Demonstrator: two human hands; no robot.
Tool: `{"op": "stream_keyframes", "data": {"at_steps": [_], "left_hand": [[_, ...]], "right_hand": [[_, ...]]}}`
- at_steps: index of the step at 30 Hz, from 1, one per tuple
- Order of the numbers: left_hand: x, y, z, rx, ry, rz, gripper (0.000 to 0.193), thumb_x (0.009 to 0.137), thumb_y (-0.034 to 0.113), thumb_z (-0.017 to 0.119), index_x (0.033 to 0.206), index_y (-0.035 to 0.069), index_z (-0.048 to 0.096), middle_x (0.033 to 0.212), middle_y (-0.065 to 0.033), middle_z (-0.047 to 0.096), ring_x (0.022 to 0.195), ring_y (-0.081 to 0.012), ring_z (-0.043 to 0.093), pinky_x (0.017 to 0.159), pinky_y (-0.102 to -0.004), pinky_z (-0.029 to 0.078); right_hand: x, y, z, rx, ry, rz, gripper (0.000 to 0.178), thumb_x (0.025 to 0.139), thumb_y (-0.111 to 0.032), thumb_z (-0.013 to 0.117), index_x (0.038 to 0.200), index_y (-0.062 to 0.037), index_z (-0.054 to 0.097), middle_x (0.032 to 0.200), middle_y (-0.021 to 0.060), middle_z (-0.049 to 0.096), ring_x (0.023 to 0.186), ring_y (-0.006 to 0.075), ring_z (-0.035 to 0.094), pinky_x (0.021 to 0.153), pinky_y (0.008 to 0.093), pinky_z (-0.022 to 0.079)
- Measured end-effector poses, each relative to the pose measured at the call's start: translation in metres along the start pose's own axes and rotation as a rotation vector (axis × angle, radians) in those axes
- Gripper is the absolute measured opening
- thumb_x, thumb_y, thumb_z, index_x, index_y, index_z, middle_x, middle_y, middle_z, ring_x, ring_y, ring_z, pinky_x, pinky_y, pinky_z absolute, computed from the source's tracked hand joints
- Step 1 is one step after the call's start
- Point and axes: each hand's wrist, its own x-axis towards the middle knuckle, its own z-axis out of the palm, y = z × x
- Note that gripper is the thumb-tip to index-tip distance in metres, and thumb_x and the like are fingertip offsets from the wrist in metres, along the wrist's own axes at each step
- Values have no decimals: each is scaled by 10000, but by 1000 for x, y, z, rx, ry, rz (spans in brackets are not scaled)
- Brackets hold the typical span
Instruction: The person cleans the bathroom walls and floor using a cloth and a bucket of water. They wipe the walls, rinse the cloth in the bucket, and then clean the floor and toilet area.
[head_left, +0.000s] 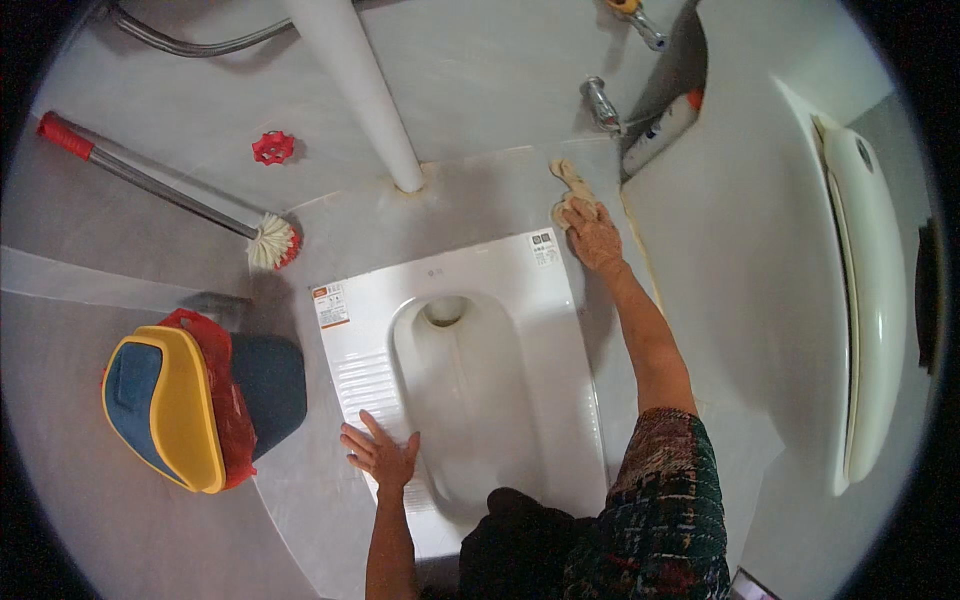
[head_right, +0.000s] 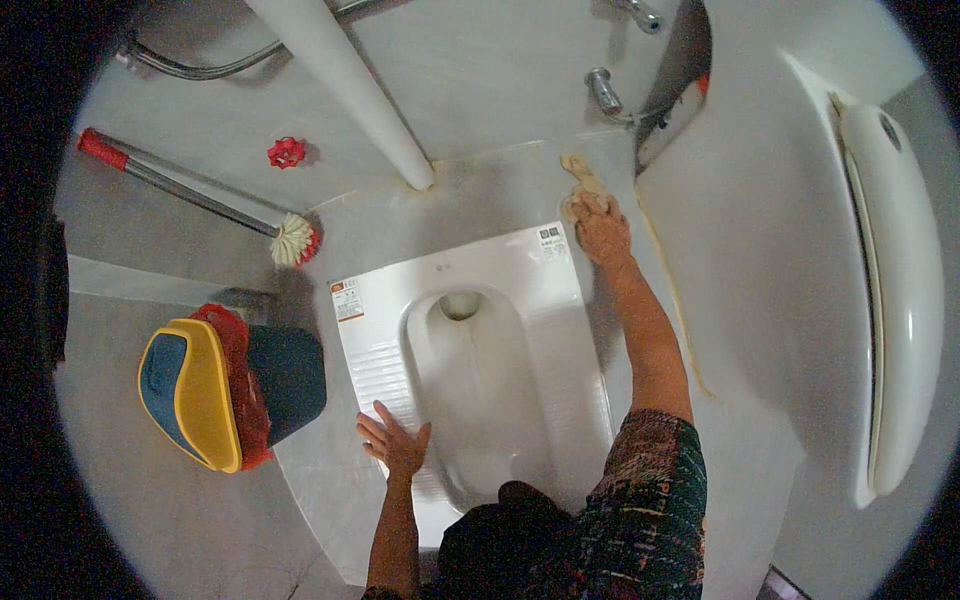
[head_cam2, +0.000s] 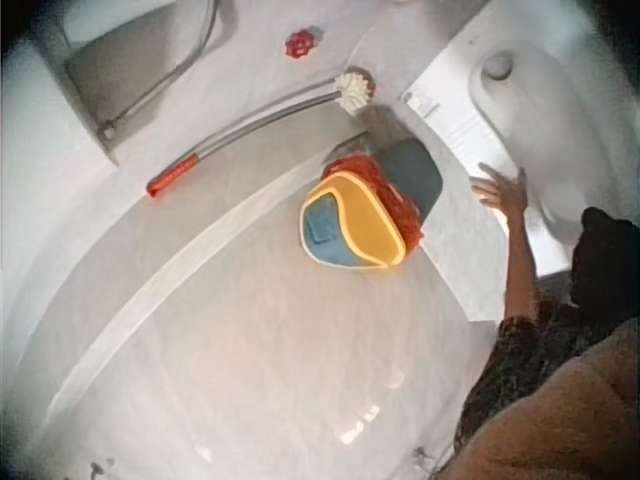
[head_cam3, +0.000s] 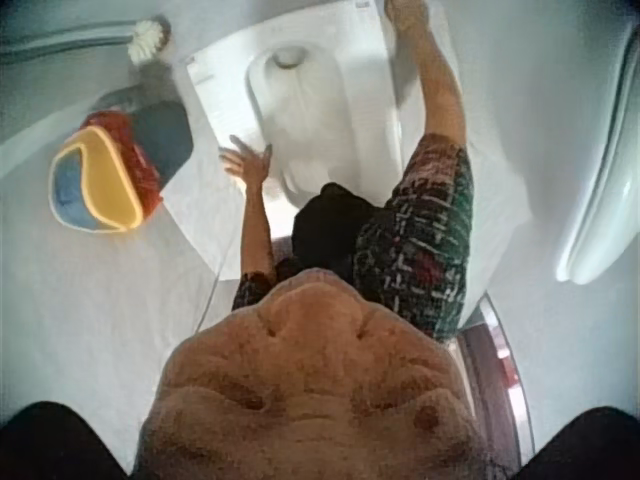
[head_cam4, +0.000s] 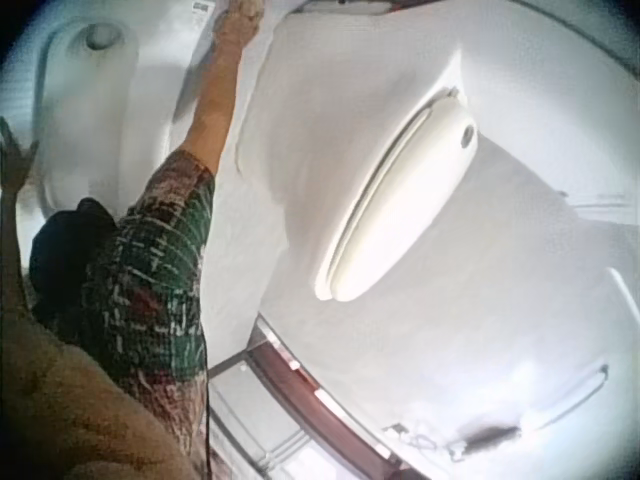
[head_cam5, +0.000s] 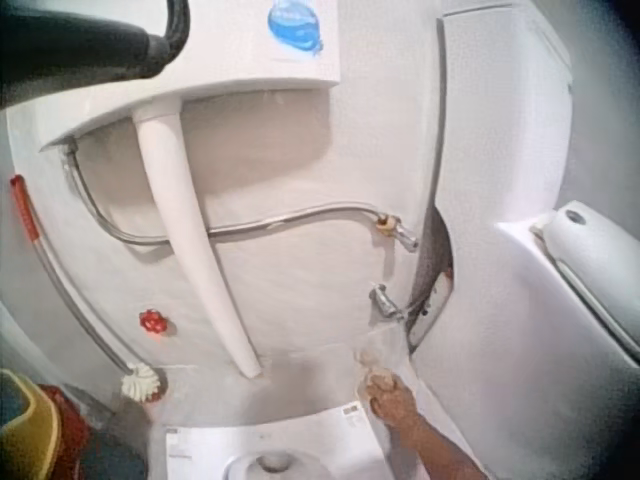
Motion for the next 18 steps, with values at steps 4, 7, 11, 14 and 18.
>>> {"op": "stream_keyframes", "data": {"at_steps": [4, 7, 11, 14, 18], "left_hand": [[2, 4, -13, -56, -81, -49, 1129, 697, 521, 694, 1456, 63, -5, 1435, -362, -54, 1324, -539, -5, 980, -690, 130], [5, 9, -11, -87, -124, -33, 1152, 708, 546, 673, 1455, 85, -73, 1437, -355, -109, 1329, -530, -68, 991, -692, 93], [4, 1, -13, -111, -193, -41, 1147, 732, 608, 615, 1446, 131, -145, 1435, -331, -190, 1333, -502, -144, 1005, -683, 38], [7, -4, -12, -103, -221, -56, 1138, 736, 660, 573, 1441, 167, -171, 1438, -308, -217, 1341, -480, -155, 1019, -665, 11], [5, -9, -7, -71, -197, -36, 1139, 726, 700, 550, 1444, 182, -166, 1450, -287, -211, 1352, -459, -146, 1034, -647, 29]], "right_hand": [[-68, 9, -18, -138, -25, 309, 416, 846, -245, 543, 1248, -167, 472, 1415, 44, 311, 1229, 442, 331, 942, 576, 374], [-138, 11, -19, -128, 16, 269, 424, 830, -199, 554, 1241, -136, 470, 1384, 73, 316, 1220, 451, 333, 905, 581, 394], [-243, -16, -15, -122, 50, 215, 301, 820, -158, 560, 1120, -154, 537, 1331, 56, 383, 1188, 450, 378, 867, 563, 423], [-324, -36, -22, -109, -3, 114, 244, 813, -147, 560, 1057, -161, 561, 1255, 50, 461, 1177, 428, 411, 850, 560, 426], [-375, -28, -72, 87, -476, -5, 241, 806, -121, 557, 1040, -176, 571, 1122, 65, 570, 1159, 366, 471, 879, 521, 423]]}}
